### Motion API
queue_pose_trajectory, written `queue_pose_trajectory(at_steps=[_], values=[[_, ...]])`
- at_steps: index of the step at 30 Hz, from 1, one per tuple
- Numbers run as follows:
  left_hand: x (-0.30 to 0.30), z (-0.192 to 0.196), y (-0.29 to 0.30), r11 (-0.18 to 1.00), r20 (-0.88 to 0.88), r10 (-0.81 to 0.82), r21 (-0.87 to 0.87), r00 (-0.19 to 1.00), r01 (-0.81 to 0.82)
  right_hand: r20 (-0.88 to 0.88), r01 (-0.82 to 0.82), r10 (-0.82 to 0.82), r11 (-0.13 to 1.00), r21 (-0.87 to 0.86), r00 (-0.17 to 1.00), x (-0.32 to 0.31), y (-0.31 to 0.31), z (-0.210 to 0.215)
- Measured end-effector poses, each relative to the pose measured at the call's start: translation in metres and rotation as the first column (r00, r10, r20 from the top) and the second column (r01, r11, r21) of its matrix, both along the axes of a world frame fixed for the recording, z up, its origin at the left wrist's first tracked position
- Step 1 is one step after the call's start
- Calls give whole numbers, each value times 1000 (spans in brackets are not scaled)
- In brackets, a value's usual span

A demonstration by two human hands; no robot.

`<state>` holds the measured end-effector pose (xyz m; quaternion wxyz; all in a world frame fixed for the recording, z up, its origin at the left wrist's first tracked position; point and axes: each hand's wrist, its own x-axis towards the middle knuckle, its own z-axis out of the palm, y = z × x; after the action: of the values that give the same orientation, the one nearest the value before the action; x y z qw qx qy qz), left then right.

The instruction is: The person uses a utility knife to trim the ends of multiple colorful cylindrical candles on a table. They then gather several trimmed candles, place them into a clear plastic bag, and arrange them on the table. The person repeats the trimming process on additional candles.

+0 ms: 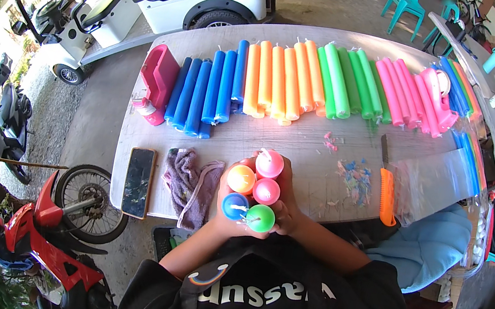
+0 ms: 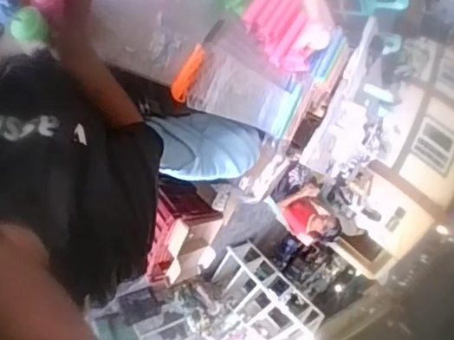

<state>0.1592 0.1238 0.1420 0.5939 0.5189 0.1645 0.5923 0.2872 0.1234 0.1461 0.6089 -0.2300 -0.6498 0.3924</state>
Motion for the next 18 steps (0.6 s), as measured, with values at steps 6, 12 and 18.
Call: queue_pose_trajectory(at_steps=[6,12,18], values=[[-21,-11,9,986,-351,-81,108,933,126,310,118,-123,992,35,943,37,0,-9],[-31,-30,14,939,-207,23,339,978,49,614,84,-101,995,56,783,57,-6,-20],[-28,-37,12,937,-260,102,348,960,-5,6,-164,167,974,-158,986,41,-7,-24]])
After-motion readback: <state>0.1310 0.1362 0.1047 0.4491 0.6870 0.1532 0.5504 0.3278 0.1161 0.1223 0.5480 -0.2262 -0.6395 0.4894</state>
